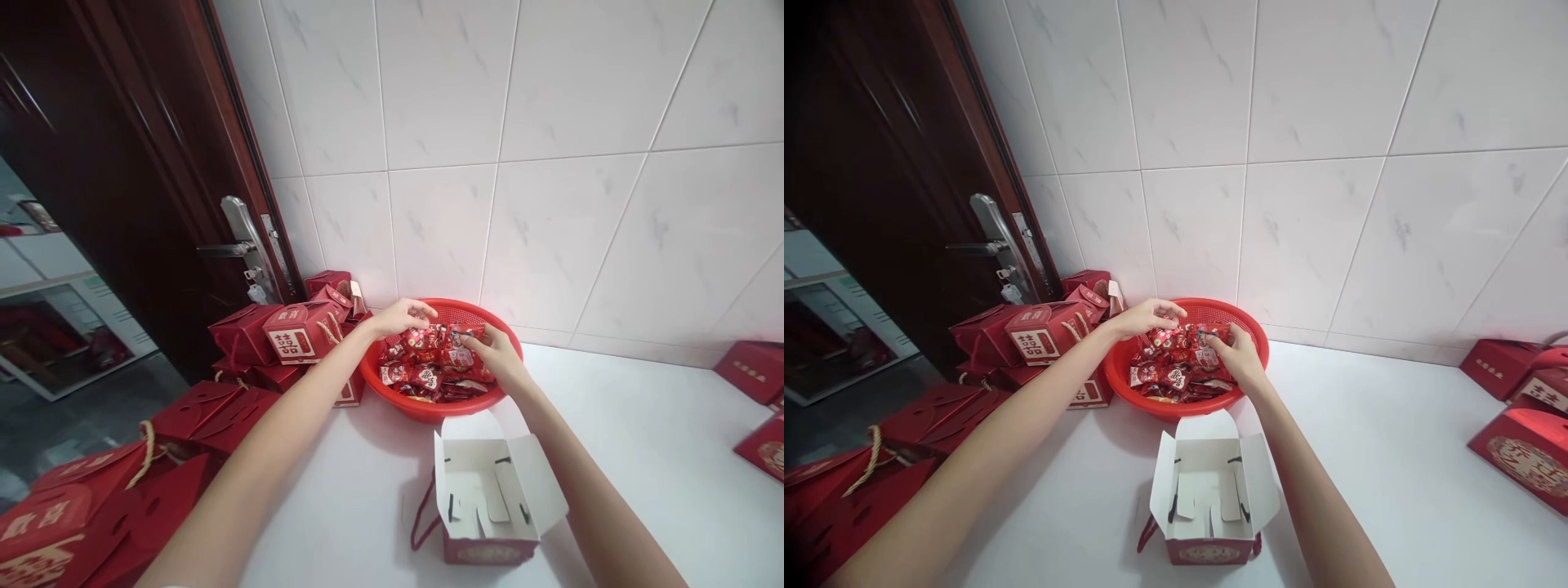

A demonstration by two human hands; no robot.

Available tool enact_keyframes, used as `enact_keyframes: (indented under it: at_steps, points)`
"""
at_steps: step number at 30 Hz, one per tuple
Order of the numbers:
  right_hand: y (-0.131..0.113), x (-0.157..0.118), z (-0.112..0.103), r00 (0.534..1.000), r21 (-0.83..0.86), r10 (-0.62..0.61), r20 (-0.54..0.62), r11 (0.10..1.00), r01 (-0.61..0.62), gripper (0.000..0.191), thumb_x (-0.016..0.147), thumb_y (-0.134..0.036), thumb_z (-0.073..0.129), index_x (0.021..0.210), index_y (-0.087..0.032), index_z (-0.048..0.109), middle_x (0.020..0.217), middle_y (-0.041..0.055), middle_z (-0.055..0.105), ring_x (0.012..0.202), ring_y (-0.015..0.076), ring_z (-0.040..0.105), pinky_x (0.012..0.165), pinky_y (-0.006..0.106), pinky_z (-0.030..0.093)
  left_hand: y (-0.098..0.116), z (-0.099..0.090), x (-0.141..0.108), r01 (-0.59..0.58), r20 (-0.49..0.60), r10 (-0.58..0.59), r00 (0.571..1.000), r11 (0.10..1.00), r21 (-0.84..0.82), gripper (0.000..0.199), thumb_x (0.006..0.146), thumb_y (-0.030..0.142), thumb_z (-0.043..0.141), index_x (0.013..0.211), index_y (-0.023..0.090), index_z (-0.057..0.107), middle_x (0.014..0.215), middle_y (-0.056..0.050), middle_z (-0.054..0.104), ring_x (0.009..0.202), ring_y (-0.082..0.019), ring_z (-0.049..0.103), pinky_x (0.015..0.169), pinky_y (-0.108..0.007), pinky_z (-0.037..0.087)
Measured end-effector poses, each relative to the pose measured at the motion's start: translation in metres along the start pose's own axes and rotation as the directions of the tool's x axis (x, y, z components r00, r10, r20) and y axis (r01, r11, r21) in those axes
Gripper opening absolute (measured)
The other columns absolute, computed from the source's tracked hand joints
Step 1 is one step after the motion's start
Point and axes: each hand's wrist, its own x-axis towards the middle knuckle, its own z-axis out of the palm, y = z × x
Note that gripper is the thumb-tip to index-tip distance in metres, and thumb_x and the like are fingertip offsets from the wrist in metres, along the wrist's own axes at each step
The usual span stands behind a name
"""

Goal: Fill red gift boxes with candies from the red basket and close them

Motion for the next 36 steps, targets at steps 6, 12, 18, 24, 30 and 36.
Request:
enact_keyframes:
  at_steps: [6,12,18,24,30,36]
  points:
    - [-0.003,-0.001,0.002,1.0,0.04,0.0,-0.012,0.999,0.0,0.025,0.072,-0.035,0.076,0.092,-0.021,0.07,0.095,0.0073,0.078,0.092,0.0264,0.072,0.081,0.041,0.059,-0.003,0.002,-0.003,-0.006,-0.005,0.006,1.0,0.999,-0.052,0.035,0.062,0.007,0.073,0.096,0.014,0.075,0.087,-0.004,0.073,0.083,-0.016,0.066,0.077,-0.028,0.051]
    - [-0.004,-0.001,0.002,1.0,0.007,0.0,-0.024,1.0,0.0,0.024,0.073,-0.036,0.074,0.091,-0.021,0.069,0.093,0.0066,0.077,0.09,0.0259,0.072,0.08,0.04,0.059,-0.01,0.001,-0.007,0.012,0.021,-0.011,1.0,0.997,-0.075,0.04,0.061,0.007,0.075,0.1,0.015,0.074,0.092,-0.005,0.075,0.08,-0.016,0.067,0.077,-0.031,0.054]
    - [-0.004,-0.002,0.002,1.0,-0.015,0.011,-0.021,1.0,-0.011,0.028,0.072,-0.039,0.073,0.093,-0.021,0.067,0.097,0.0081,0.076,0.093,0.0275,0.071,0.082,0.041,0.058,-0.02,0.0,-0.01,0.059,0.271,-0.111,0.956,0.98,0.192,0.043,0.054,0.014,0.084,0.096,0.019,0.077,0.091,-0.003,0.077,0.088,-0.019,0.069,0.075,-0.026,0.053]
    - [-0.006,-0.003,0.002,0.999,-0.049,-0.005,-0.043,0.999,0.003,0.025,0.073,-0.041,0.072,0.088,-0.021,0.066,0.09,0.0056,0.076,0.089,0.0254,0.071,0.08,0.039,0.057,-0.03,0.007,-0.009,0.042,0.268,-0.145,0.952,0.934,0.354,0.037,0.058,0.016,0.081,0.094,0.018,0.078,0.084,-0.003,0.076,0.078,-0.018,0.067,0.069,-0.023,0.049]
    - [-0.008,-0.003,0.002,0.998,0.025,0.024,-0.05,0.999,-0.022,0.023,0.071,-0.037,0.072,0.086,-0.02,0.07,0.087,0.0055,0.076,0.083,0.0247,0.07,0.076,0.037,0.057,-0.017,0.017,-0.012,-0.117,0.029,0.114,0.993,0.978,0.173,0.04,0.072,0.019,0.067,0.111,0.019,0.072,0.119,-0.006,0.07,0.1,-0.019,0.063,0.087,-0.029,0.05]
    - [-0.007,-0.003,0.001,0.995,0.065,0.004,-0.099,0.998,0.003,0.019,0.069,-0.033,0.069,0.082,-0.019,0.07,0.088,0.0057,0.076,0.081,0.0234,0.069,0.07,0.033,0.055,-0.005,0.029,-0.018,-0.155,-0.155,0.148,0.977,0.987,-0.037,0.052,0.068,0.016,0.074,0.12,0.02,0.067,0.117,-0.007,0.067,0.108,-0.021,0.06,0.086,-0.03,0.051]
